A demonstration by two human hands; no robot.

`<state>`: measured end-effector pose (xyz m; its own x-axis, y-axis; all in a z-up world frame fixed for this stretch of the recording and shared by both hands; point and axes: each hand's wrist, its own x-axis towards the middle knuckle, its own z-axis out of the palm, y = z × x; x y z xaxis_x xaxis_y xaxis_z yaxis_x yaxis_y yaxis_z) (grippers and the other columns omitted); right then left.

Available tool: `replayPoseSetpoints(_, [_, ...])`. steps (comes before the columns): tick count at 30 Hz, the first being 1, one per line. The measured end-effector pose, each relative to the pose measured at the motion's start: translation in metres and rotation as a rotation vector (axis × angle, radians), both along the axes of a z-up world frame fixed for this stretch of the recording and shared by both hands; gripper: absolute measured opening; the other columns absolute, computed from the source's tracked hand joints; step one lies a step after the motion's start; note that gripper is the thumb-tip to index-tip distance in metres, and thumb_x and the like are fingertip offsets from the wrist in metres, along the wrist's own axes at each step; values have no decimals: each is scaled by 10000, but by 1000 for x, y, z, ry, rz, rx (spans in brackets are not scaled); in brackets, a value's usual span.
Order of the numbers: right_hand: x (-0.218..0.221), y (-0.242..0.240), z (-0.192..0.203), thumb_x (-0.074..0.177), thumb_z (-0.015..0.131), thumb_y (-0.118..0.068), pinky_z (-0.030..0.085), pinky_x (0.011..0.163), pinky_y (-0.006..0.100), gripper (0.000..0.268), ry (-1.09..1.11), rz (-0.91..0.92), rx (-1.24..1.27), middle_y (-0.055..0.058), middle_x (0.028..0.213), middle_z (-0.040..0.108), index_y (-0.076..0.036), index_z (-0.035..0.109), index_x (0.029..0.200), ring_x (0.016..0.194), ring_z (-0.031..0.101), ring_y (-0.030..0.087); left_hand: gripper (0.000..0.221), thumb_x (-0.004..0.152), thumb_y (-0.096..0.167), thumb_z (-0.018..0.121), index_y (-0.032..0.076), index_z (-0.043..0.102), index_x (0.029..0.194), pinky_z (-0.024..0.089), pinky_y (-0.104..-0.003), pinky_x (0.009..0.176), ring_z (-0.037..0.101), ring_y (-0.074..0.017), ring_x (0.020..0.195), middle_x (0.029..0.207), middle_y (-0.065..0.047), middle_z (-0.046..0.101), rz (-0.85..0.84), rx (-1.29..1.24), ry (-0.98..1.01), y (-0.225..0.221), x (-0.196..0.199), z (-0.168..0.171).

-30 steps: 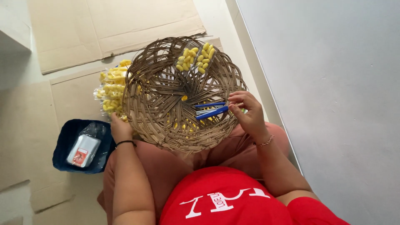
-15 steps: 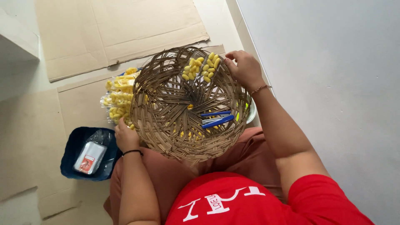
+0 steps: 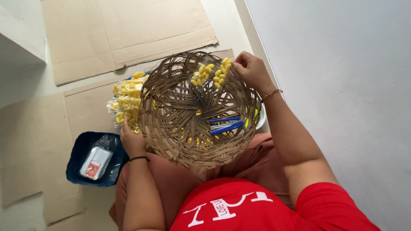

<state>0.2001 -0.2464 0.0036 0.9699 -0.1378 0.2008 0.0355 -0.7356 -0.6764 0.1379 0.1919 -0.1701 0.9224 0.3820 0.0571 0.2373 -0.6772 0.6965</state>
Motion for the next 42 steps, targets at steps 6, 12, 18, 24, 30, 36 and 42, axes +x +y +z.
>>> replayPoseSetpoints(6, [-41, 11, 20, 991, 637, -93, 517, 639, 328, 69, -147, 112, 271, 120, 705, 674, -48, 668, 949, 645, 663, 210, 631, 857, -30, 714, 55, 546, 1459, 482, -607, 958, 584, -518, 1134, 1242, -284, 602, -12, -8, -313, -5, -6, 10])
replayPoseSetpoints(12, [-91, 31, 46, 985, 613, -27, 580, 638, 337, 63, -270, 215, 393, 218, 873, 732, 0, 637, 934, 704, 723, 272, 253, 939, 84, 776, -21, 707, 1158, 475, -567, 967, 605, -464, 1127, 1212, -273, 599, 110, 161, -961, 6, -15, 48])
replayPoseSetpoints(18, [-136, 48, 57, 970, 672, -71, 589, 682, 354, 85, -306, 279, 437, 203, 941, 761, 0, 643, 933, 732, 736, 229, 747, 857, 533, 801, -95, 620, 1220, 395, -579, 1094, 520, -499, 1240, 1298, -323, 554, -284, -18, -1209, -74, -49, 159])
replayPoseSetpoints(24, [-164, 64, 62, 959, 691, -67, 592, 694, 341, 60, -368, 340, 381, 153, 952, 781, -27, 659, 928, 791, 765, 242, 1056, 788, 263, 883, 72, 236, 1601, 183, -731, 1183, 143, -567, 1497, 1645, -326, 175, -931, -589, -457, -163, -74, 226])
replayPoseSetpoints(30, [-177, 59, 66, 944, 722, -165, 604, 780, 405, 171, -482, 384, 309, 163, 1109, 757, -45, 656, 1046, 953, 751, 334, 288, 831, 87, 838, 56, 757, 1106, 597, -347, 741, 748, -193, 818, 915, -141, 784, -914, -827, -169, -177, -72, 205])
replayPoseSetpoints(36, [-182, 52, 84, 944, 715, -265, 509, 988, 532, 283, -646, 487, -79, 177, 1255, 675, -75, 739, 1153, 1164, 655, 395, 350, 835, 98, 842, 10, 741, 1159, 586, -353, 748, 707, -189, 819, 935, -173, 769, -923, -899, -222, -187, -82, 209])
replayPoseSetpoints(42, [-188, 49, 79, 955, 702, -238, 511, 969, 513, 190, -648, 507, -45, 161, 1207, 703, -99, 767, 1067, 1123, 675, 401, 311, 862, 72, 812, 35, 757, 1166, 589, -334, 778, 679, -155, 843, 940, -144, 766, -887, -950, -131, -202, -95, 207])
